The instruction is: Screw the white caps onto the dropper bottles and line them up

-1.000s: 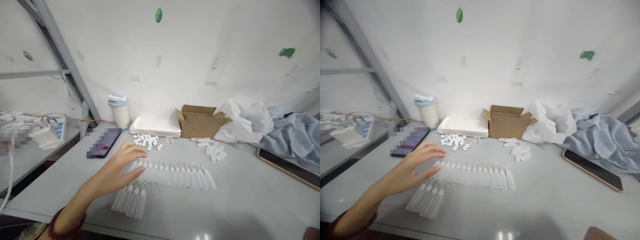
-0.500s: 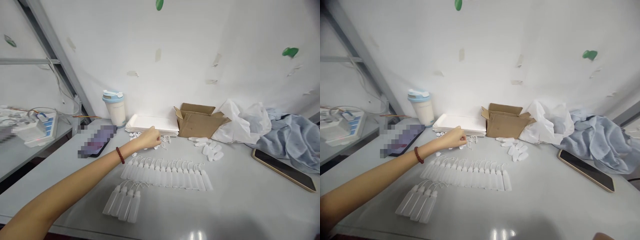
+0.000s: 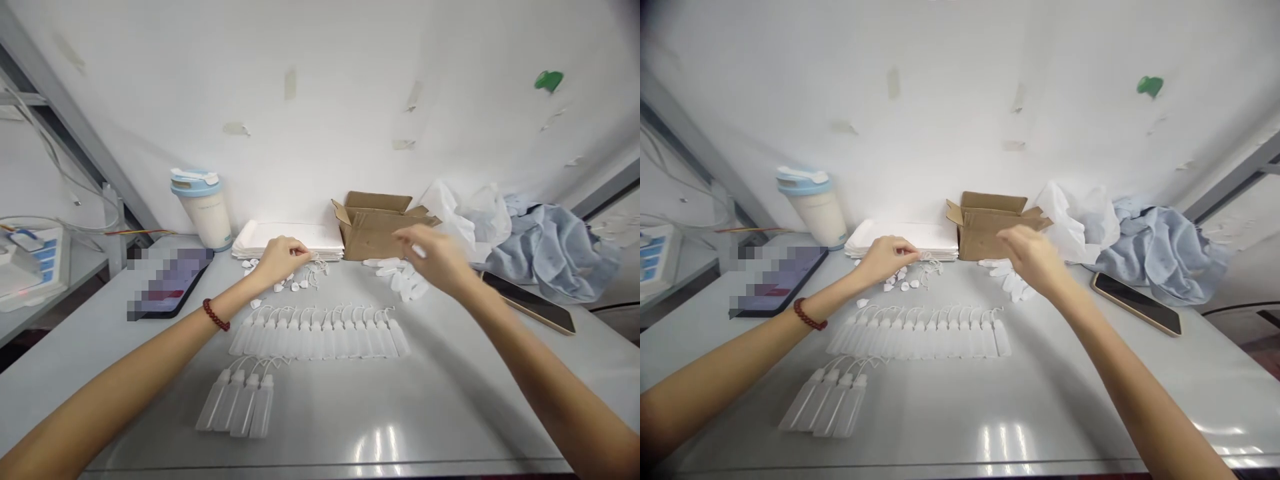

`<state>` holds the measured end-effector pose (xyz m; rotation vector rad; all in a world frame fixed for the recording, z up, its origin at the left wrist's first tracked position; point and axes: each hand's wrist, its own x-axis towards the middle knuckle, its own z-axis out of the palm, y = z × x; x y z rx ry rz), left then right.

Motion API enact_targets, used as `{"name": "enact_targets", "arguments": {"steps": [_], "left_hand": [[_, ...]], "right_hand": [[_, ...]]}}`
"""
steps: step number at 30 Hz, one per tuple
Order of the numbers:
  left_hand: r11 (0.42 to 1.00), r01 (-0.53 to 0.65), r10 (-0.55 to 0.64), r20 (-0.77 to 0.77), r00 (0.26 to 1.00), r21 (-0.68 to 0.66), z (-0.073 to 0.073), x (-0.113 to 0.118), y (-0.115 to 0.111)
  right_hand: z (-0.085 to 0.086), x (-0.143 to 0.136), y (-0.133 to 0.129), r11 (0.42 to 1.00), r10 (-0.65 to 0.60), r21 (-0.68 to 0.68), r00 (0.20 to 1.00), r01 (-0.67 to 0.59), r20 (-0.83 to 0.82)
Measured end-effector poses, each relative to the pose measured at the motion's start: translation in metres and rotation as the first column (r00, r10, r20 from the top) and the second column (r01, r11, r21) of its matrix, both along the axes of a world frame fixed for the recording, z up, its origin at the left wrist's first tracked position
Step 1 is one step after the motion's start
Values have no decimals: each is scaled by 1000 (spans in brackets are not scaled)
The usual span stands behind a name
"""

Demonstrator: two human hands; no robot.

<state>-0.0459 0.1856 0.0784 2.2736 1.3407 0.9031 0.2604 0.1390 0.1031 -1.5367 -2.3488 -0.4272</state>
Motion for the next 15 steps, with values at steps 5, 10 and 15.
{"name": "enact_targets", "arguments": {"steps": [5, 10, 15], "left_hand": [[1000, -23, 24, 146, 989, -8, 5, -9, -6], [999, -16, 20, 138, 990, -29, 3, -15, -12], [997, -15, 27, 146, 989, -82, 0, -17, -10]], "right_hand": [[-22, -5, 21, 980, -54, -172, 961, 104, 270], [-29, -7, 24, 974, -55, -186, 928, 131, 368], [-32, -10, 21, 974, -37, -194, 920, 121, 390]]}}
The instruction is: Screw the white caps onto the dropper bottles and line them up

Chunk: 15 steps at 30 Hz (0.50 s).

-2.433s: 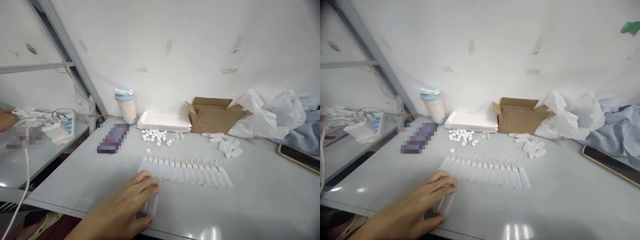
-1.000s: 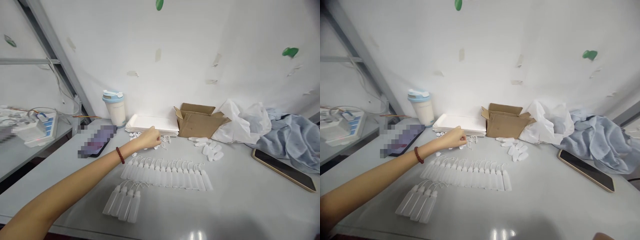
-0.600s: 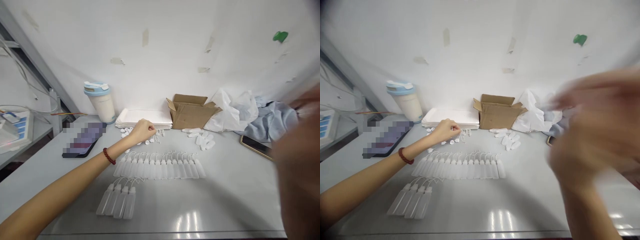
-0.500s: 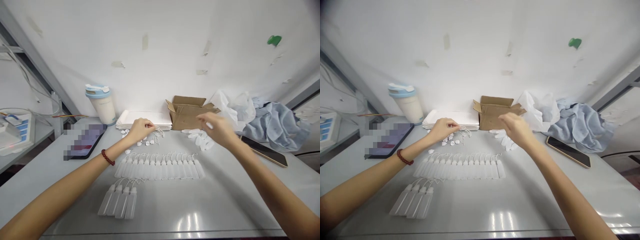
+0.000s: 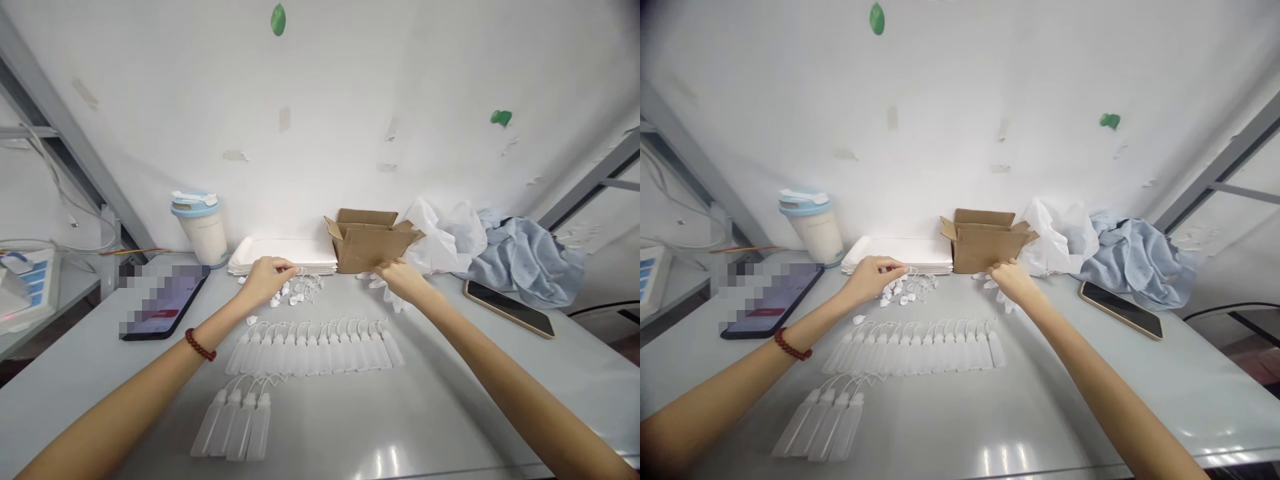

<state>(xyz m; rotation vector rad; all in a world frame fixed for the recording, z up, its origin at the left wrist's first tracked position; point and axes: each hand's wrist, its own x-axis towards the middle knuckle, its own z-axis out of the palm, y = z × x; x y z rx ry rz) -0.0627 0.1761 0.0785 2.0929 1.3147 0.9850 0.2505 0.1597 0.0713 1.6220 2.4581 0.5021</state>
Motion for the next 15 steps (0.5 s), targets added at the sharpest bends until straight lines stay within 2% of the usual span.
{"name": "enact_targets", "arguments": {"steps": [4, 8, 10, 11, 13, 15], "left_hand": [[999, -33, 33, 40, 999, -3, 6, -2, -4], [994, -104, 107, 143, 984, -32, 11, -9, -22], [987, -151, 159, 208, 965, -52, 11, -14, -34], [984, -169, 179, 232, 956, -62, 11, -15, -40], [979, -192, 204, 254, 945, -74, 10, -16, -50], [980, -194, 201, 247, 948, -52, 9, -14, -60]], "right_hand": [[-3, 5, -1, 1000, 18, 20, 1000, -18, -12], [2, 8, -9, 997, -9, 78, 999, 13, -46], [6, -1, -19, 992, 5, 122, 985, 16, -174], [8, -10, -26, 990, 53, 143, 939, -4, -341], [8, -35, -42, 980, 184, 182, 709, -79, -681], [4, -65, -60, 968, 229, 146, 470, -206, -853]]}}
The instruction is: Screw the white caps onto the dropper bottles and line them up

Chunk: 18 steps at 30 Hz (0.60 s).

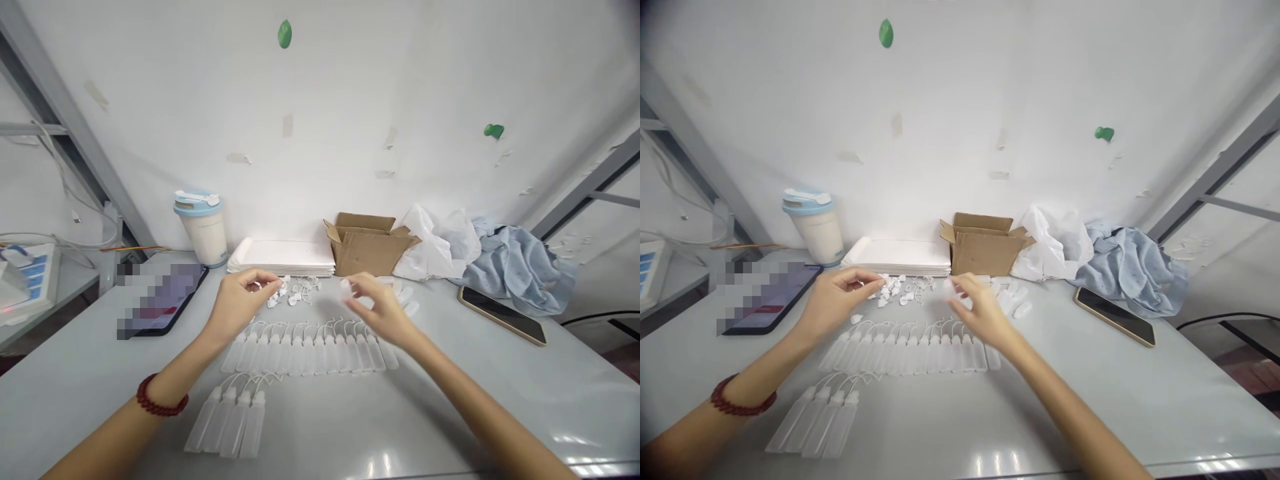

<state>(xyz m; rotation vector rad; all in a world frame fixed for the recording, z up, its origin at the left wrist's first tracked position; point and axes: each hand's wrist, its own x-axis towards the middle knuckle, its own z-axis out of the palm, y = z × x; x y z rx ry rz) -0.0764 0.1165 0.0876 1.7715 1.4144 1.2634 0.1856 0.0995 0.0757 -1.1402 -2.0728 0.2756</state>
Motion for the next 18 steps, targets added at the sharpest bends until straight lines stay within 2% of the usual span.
{"name": "enact_targets", "arguments": {"steps": [3, 6, 8, 12, 18], "left_hand": [[991, 106, -100, -72, 992, 81, -3, 7, -12], [930, 307, -269, -196, 943, 204, -5, 12, -21], [876, 384, -315, -258, 913, 290, -6, 14, -27], [823, 418, -330, -274, 903, 385, -3, 16, -35], [795, 426, -345, -256, 903, 432, -4, 19, -43]], "right_hand": [[-10, -36, -26, 975, 175, -103, 967, -196, -186], [-19, -49, -47, 967, 213, -100, 960, -233, -179], [-22, -48, -55, 969, 215, -84, 960, -233, -177], [-20, -45, -60, 967, 224, -80, 957, -242, -183], [-20, -45, -58, 967, 211, -100, 958, -233, -193]]}}
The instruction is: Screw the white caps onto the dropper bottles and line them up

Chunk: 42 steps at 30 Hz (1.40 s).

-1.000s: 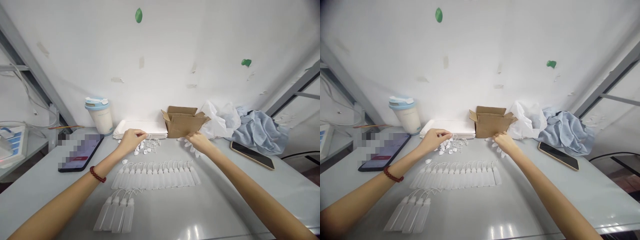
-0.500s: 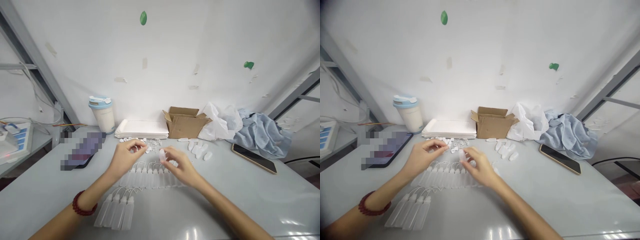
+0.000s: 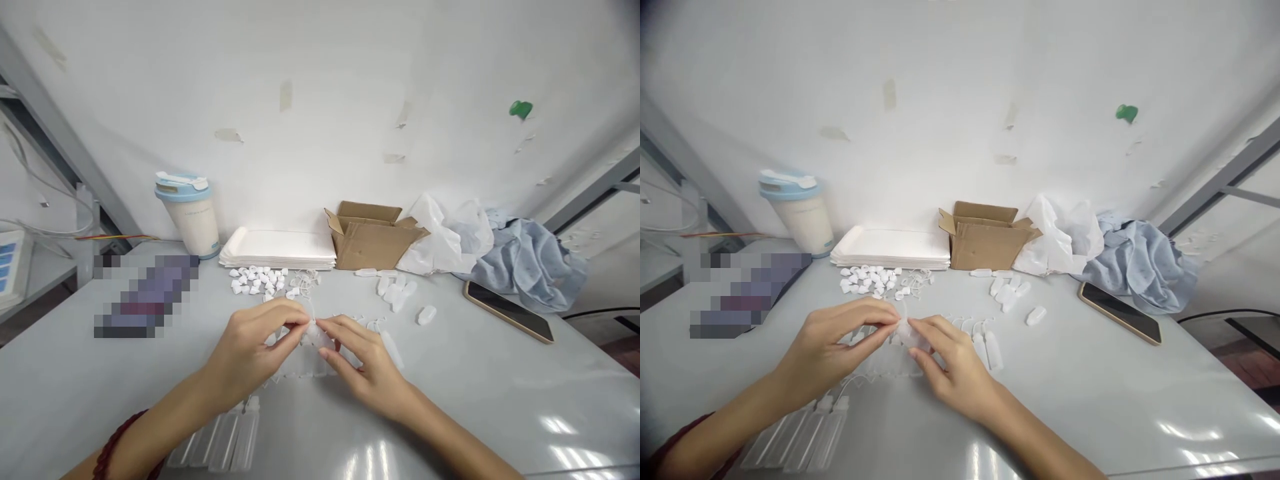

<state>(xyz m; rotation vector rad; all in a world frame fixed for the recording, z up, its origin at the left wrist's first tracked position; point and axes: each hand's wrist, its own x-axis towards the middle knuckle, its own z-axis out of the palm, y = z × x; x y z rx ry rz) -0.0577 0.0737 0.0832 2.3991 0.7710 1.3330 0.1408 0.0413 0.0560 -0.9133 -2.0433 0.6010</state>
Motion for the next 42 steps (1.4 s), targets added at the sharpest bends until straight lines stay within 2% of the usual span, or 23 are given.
{"name": "enact_targets", "arguments": {"steps": [8, 12, 16, 19, 22, 24, 28, 30, 32, 37, 39, 42], "left_hand": [[993, 28, -20, -62, 998, 119, -8, 1, -2], [995, 56, -49, -92, 995, 77, -8, 3, -1], [998, 61, -61, -122, 991, -8, -6, 2, -2], [996, 38, -45, -91, 995, -76, -4, 2, -3], [976, -11, 1, -49, 999, -217, 0, 3, -3], [936, -34, 27, -27, 999, -350, 2, 3, -4], [814, -19, 43, 28, 999, -581, 6, 2, -3], [767, 10, 37, 59, 998, -642, 7, 3, -3], [757, 30, 28, 79, 996, -653, 7, 3, -3], [844, -31, 59, 34, 998, -535, 6, 6, -8], [838, -60, 88, 27, 996, -543, 6, 6, -9], [813, -62, 106, 43, 993, -578, 6, 6, -8]], "right_hand": [[-3, 0, 0, 998, -61, -11, 997, 60, -42], [-3, -1, 1, 986, -80, -152, 992, 65, -95], [-3, -3, -1, 947, -75, -322, 982, 16, -173], [-3, -4, -2, 926, -87, -376, 976, 6, -199], [-3, -4, -4, 911, -108, -412, 965, 0, -241], [-3, -3, -4, 907, -104, -421, 959, -17, -263], [-2, -4, -6, 904, -79, -427, 967, -33, -243], [0, -4, -7, 909, -71, -415, 971, -30, -226], [1, -4, -7, 920, -64, -392, 973, -29, -222], [0, -4, -6, 952, -66, -306, 975, -1, -210], [-3, -4, -6, 975, -86, -218, 980, 46, -179], [-9, -4, -5, 991, -115, 57, 989, 120, -90]]}}
